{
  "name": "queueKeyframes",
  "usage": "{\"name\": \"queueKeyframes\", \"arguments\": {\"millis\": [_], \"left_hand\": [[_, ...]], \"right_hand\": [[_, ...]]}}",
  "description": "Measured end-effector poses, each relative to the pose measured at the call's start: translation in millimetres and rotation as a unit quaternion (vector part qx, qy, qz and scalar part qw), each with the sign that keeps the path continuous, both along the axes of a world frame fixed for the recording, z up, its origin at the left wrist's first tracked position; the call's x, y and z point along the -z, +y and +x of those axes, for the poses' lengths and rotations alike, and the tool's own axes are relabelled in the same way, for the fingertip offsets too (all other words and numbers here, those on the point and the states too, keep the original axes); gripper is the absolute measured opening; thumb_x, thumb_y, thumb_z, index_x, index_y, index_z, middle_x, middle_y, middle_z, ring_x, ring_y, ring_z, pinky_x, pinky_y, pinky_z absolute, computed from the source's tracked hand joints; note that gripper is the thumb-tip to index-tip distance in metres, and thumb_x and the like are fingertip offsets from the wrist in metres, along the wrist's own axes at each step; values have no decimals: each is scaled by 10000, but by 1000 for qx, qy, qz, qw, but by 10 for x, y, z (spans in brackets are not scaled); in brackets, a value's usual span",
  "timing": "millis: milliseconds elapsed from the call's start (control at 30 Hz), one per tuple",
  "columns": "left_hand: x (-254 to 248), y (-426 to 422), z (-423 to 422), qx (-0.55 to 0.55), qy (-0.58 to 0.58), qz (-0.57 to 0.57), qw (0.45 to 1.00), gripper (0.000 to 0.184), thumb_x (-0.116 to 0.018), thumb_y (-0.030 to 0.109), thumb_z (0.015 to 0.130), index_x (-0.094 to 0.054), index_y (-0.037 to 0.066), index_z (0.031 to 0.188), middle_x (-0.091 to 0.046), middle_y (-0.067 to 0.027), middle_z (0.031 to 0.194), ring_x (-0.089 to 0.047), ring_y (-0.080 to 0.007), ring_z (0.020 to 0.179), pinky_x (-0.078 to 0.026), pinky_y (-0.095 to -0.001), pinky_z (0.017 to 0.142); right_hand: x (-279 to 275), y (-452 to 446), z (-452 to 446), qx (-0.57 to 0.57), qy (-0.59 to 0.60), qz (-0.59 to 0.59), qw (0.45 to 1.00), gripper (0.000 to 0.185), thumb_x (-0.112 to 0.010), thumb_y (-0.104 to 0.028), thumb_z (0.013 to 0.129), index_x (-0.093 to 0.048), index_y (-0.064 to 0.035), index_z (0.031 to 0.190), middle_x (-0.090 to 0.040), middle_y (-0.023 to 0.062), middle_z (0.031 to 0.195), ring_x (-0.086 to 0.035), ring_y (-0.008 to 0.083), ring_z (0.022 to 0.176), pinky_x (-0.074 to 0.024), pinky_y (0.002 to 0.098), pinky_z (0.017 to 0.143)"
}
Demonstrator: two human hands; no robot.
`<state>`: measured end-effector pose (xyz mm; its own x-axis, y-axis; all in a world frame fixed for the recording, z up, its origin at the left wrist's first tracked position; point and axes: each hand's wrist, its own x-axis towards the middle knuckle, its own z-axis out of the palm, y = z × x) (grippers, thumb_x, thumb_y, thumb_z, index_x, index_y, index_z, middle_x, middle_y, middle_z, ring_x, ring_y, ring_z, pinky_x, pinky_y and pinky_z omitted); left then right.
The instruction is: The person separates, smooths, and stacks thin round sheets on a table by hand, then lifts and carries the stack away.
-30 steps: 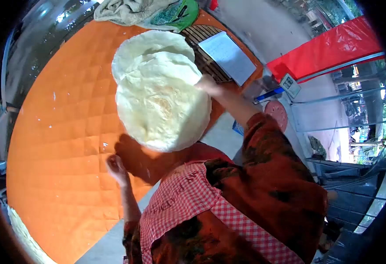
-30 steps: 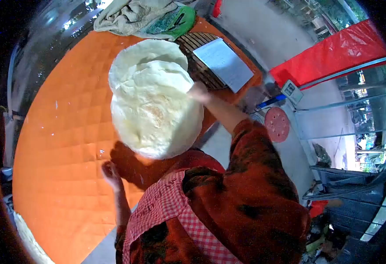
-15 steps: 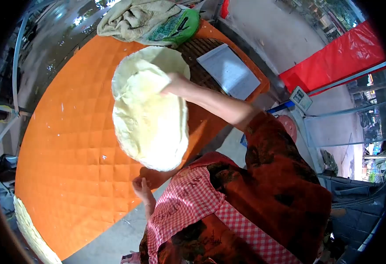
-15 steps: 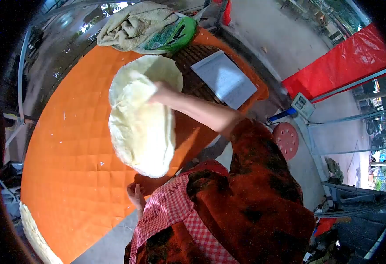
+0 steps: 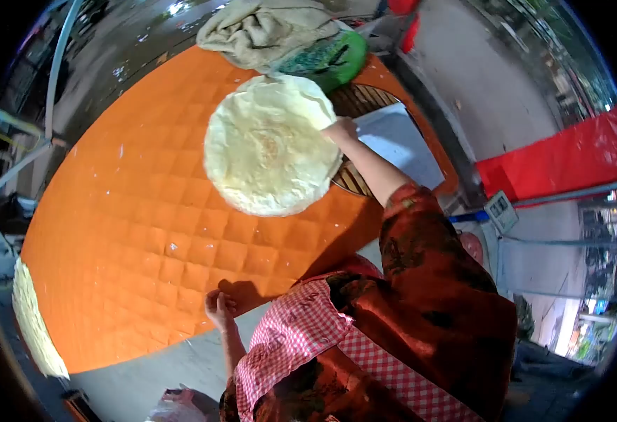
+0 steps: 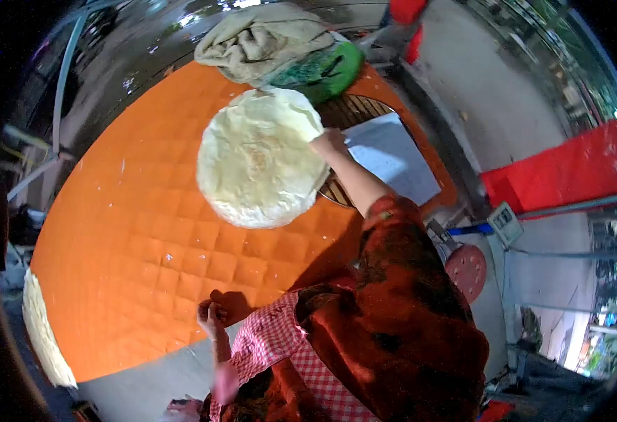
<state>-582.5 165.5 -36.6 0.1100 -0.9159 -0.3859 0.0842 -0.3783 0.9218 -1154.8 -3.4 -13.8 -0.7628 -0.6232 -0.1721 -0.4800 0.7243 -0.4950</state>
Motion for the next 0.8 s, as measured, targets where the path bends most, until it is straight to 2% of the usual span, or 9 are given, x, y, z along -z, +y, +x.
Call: {"name": "queueKeyframes", "arguments": {"millis": [133,233,300,367,400,533,667,767,800], "left_hand": [[-63,13,-21,-30,-2,32,999,20,-568,59,865,-565,41,856,-564,-41,644,-470,-94,426,-359,-215,376],[-48,19,-6,-33,1,13,999,59,-567,38,870,-569,14,924,-588,-64,671,-531,-137,473,-406,-243,406],[-163,12,-8,-14,21,42,999,67,-570,21,868,-564,13,934,-595,-67,690,-532,-135,475,-407,-242,405],[-127,58,15,-10,38,38,999,67,-566,14,870,-564,15,938,-597,-68,693,-531,-135,475,-409,-242,411],[-93,37,18,2,49,33,998,68,-564,11,871,-564,17,939,-598,-68,694,-531,-135,474,-411,-242,414],[-186,-10,108,42,106,45,992,67,-557,27,879,-560,36,946,-614,-72,745,-580,-153,537,-466,-251,478],[-334,-133,412,121,197,95,968,76,-555,89,889,-551,58,959,-630,-104,828,-647,-200,683,-528,-297,589],[-431,-328,618,121,312,82,939,109,-525,156,915,-554,66,969,-629,-113,906,-647,-240,823,-536,-349,704],[-641,-506,727,117,417,84,897,198,-493,242,939,-563,65,997,-617,-99,979,-618,-279,939,-502,-397,845]], "right_hand": [[36,2,-160,-19,-259,-139,956,413,-702,-256,677,-674,-19,1015,-670,185,990,-635,349,951,-508,411,825],[-130,-9,-333,-39,-647,-173,742,444,-659,-82,716,-596,16,1145,-642,162,1081,-631,321,962,-514,426,835],[-704,-75,-66,-8,-567,-90,818,504,-647,-58,732,-533,27,1215,-620,169,1119,-631,313,971,-519,438,837],[-1014,-307,137,-95,-525,-81,842,490,-639,-26,697,-549,56,1171,-627,181,1074,-629,301,967,-512,418,875],[-750,-672,-86,-149,-479,-72,862,445,-652,-30,677,-583,52,1109,-640,172,1035,-638,283,926,-527,403,836],[-1940,-1440,843,-198,-366,-188,890,313,-688,-59,674,-608,10,968,-640,107,919,-621,219,817,-530,359,711],[-3243,-1279,1873,-122,-427,-300,844,270,-703,-68,720,-585,-24,959,-617,99,971,-612,205,841,-532,344,675],[-3613,-831,2461,-16,-461,-381,802,360,-692,-52,735,-556,-29,1067,-592,119,1069,-591,238,967,-543,383,773],[-3369,-437,2830,-21,-507,-412,757,408,-662,-37,751,-531,2,1136,-595,126,1090,-583,265,1010,-537,417,830]]}}
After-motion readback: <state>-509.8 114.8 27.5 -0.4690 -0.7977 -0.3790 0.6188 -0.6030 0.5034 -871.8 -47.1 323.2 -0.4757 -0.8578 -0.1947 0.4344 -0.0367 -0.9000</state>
